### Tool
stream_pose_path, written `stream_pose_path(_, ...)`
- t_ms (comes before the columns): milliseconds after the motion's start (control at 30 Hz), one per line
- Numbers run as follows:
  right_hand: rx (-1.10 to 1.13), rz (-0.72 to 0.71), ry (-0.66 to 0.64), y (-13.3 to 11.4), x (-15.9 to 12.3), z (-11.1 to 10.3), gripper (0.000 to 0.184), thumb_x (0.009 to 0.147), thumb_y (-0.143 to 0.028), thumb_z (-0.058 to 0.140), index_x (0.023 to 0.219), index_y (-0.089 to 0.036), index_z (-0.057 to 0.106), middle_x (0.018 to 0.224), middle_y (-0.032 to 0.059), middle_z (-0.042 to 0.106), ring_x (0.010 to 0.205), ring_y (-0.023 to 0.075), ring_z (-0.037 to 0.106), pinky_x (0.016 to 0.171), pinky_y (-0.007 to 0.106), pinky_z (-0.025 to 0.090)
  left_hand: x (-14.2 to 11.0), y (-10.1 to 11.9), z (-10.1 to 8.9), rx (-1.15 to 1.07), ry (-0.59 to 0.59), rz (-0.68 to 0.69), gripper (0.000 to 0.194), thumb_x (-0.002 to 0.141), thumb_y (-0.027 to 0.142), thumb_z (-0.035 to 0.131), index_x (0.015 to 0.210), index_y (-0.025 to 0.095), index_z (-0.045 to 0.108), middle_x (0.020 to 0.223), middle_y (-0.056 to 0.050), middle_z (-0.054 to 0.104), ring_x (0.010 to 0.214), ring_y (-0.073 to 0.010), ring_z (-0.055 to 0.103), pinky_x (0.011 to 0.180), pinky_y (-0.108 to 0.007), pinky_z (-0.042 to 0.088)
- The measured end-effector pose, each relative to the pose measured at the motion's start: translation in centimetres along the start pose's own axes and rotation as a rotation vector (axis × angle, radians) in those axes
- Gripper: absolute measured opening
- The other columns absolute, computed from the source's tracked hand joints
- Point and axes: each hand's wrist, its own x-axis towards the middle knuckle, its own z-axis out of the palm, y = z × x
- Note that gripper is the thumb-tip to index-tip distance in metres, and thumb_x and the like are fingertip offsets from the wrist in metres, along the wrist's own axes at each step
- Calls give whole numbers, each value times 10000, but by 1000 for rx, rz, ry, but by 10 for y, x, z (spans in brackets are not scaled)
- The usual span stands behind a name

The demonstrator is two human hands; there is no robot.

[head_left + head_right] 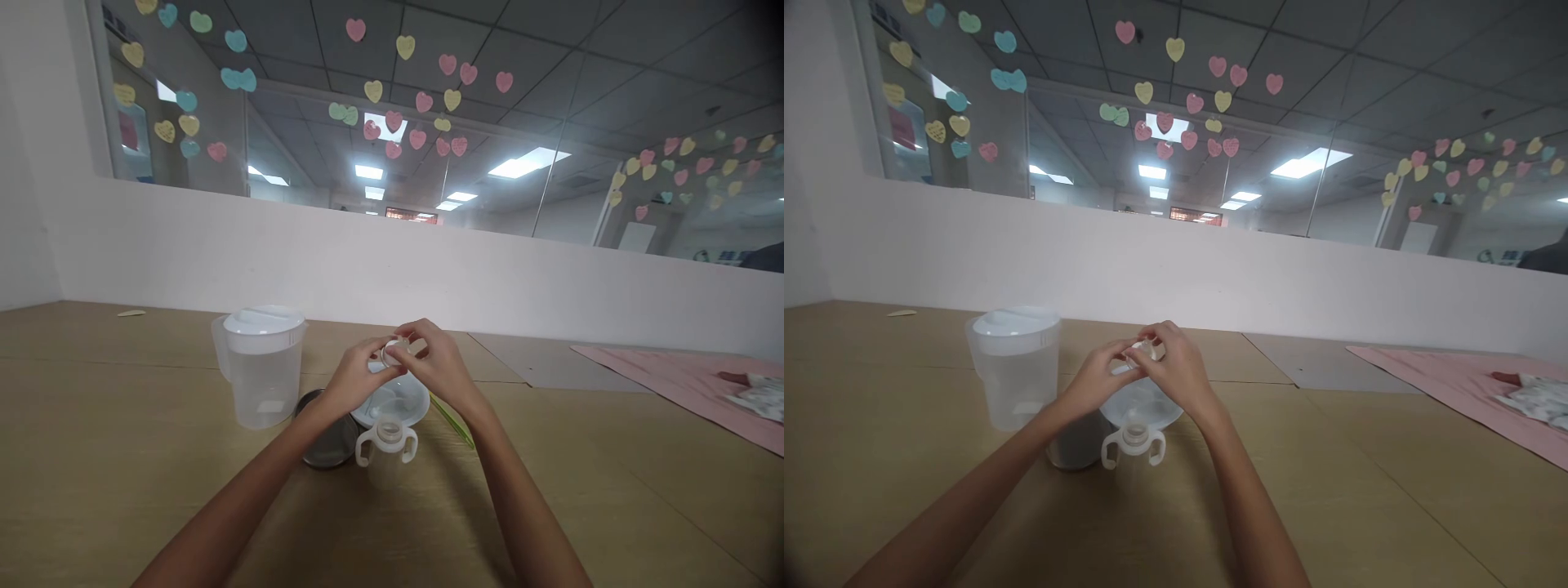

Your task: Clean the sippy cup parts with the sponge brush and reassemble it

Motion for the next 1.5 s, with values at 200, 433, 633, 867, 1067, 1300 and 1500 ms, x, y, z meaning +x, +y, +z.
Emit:
stream_pose_path(200, 188, 101, -139, 10, 2, 2, 478, 763, -466, 541, 1134, -165, 554, 792, 30, 619, 708, 139, 568, 663, 282, 485, -2, 9, -7, 46, 34, 63, 440, 738, 370, 611, 1146, 215, 552, 1161, -47, 586, 1058, -211, 524, 913, -316, 396)
stream_pose_path(433, 563, 154, -207, 21, 6, 5, 444, 730, -495, 566, 949, -119, 659, 795, 39, 639, 609, 117, 570, 601, 303, 549, -2, 15, -19, 134, -33, 150, 378, 770, 398, 575, 1114, 241, 575, 1122, -37, 598, 1021, -205, 530, 892, -315, 398)
stream_pose_path(633, 744, 231, -88, 35, 10, 1, 451, 726, -538, 556, 834, -115, 669, 632, 34, 631, 469, 107, 553, 446, 258, 513, -6, 13, -20, 209, -108, 292, 407, 800, 368, 547, 1192, 264, 513, 1094, -48, 597, 996, -201, 532, 840, -312, 424)
stream_pose_path(867, 515, 176, -84, 32, 10, -11, 378, 724, -510, 572, 744, -139, 642, 815, 55, 623, 737, 147, 580, 548, 247, 527, -3, 3, -17, 416, -50, 267, 431, 800, 451, 510, 1174, 238, 509, 1085, -56, 576, 1017, -208, 502, 878, -335, 402)
stream_pose_path(1067, -29, 202, -224, 69, 11, 6, 287, 699, -400, 612, 773, -129, 666, 722, 41, 598, 630, 125, 540, 514, 219, 433, 1, -42, -15, 700, -111, 36, 377, 797, 437, 492, 1036, 163, 590, 1012, -109, 565, 985, -250, 513, 851, -366, 408)
stream_pose_path(1300, -326, 286, -708, 106, 5, 42, 464, 559, -276, 735, 990, -137, 634, 801, 44, 649, 669, 138, 570, 574, 210, 392, -10, -81, 2, 839, -394, -87, 349, 804, 326, 462, 1047, 108, 586, 996, -170, 633, 959, -295, 564, 813, -402, 416)
stream_pose_path(1500, -334, 323, -733, 109, -1, 54, 425, 491, -215, 763, 900, -162, 662, 759, 24, 656, 649, 139, 572, 550, 198, 383, -15, -91, -2, 796, -412, -72, 269, 779, 272, 480, 976, 156, 622, 944, -145, 661, 914, -280, 596, 768, -366, 447)
